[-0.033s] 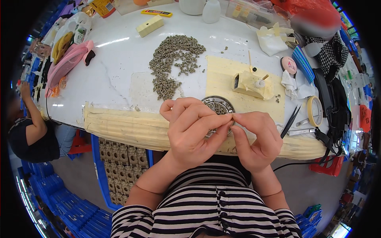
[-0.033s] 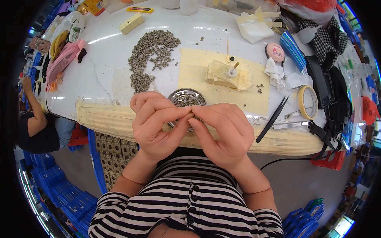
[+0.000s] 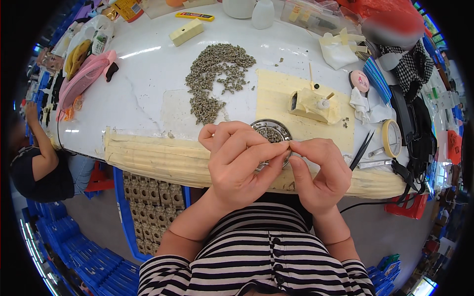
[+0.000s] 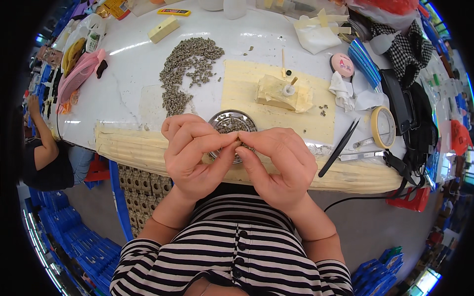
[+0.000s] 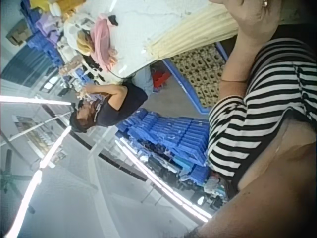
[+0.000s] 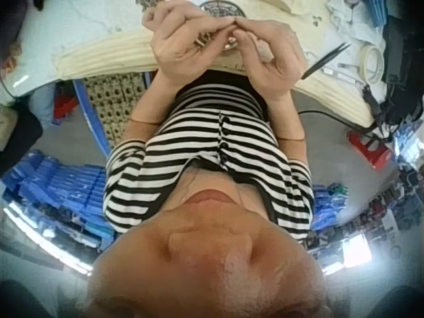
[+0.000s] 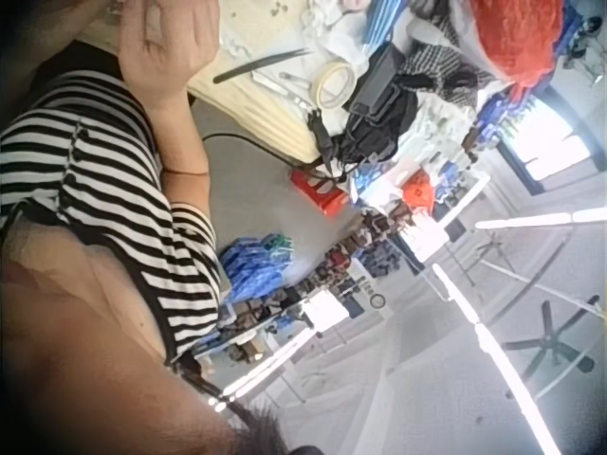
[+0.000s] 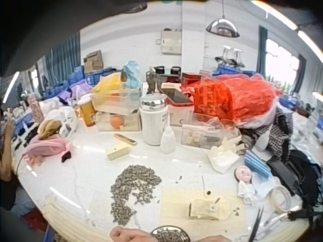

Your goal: The person picks up a small metal part and inserts a long pin through its center. They then select a tiny circular component from a container and slide it onto the pin before placing the assembled piece into a small block on the table.

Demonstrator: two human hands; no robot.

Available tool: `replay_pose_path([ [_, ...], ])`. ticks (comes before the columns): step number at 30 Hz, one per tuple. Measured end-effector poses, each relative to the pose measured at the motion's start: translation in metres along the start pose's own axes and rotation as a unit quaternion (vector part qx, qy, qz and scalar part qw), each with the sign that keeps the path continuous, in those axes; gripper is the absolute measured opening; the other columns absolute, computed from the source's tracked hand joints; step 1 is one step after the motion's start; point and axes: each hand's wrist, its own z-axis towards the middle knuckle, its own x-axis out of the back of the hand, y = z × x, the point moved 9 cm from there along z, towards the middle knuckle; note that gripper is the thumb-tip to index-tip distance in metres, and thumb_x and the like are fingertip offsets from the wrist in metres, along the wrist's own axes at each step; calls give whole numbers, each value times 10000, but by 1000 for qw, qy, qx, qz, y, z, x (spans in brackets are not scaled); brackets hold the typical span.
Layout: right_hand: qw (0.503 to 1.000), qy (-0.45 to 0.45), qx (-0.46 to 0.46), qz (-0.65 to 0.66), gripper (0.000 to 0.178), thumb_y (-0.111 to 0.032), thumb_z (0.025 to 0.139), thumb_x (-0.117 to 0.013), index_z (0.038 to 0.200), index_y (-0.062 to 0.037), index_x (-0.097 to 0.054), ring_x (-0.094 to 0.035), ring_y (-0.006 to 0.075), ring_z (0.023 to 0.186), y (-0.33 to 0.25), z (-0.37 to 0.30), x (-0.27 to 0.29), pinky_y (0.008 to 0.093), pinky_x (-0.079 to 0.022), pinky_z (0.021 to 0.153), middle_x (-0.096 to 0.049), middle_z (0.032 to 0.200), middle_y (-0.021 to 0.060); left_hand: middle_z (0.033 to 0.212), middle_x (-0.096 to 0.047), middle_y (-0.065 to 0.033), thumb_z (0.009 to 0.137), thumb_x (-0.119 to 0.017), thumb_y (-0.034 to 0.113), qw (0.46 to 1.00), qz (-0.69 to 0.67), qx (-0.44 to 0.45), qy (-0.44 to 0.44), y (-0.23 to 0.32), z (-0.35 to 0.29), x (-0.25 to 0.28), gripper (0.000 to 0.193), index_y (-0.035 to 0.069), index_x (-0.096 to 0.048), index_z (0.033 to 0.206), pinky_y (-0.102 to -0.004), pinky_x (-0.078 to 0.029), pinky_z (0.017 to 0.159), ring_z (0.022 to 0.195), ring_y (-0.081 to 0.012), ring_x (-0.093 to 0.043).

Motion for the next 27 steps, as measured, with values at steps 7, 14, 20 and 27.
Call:
replay_pose_path([
  [7,909,-36,-281,304,132,18,912,-673,1031,65,-708,-649,111,834,39,-21,-18,237,-507,755,-724,945,80,806,-618,48,640,-847,64,999,14,-27,-15,5,-2,2,316,140,-768,936,-347,-330,777,787,-184,-555],
  [14,865,-25,-319,385,112,21,908,-685,1017,44,-686,-647,99,858,46,-25,-20,231,-512,772,-715,953,77,821,-626,50,619,-841,63,999,14,-31,-18,6,-2,1,319,148,-774,919,-347,-323,778,797,-179,-553],
  [20,986,-14,-112,125,171,41,799,-761,957,8,-703,-664,168,773,20,-7,-2,275,-523,704,-715,916,92,790,-604,38,609,-837,71,999,27,-17,-16,4,-1,0,303,134,-768,897,-343,-323,781,790,-186,-554],
  [27,993,2,97,-61,292,-7,709,-808,991,-27,-734,-669,230,747,-18,1,-3,311,-541,658,-708,876,100,759,-590,22,602,-817,58,1000,14,-3,-7,0,-1,-1,275,117,-745,861,-344,-328,782,788,-193,-554],
])
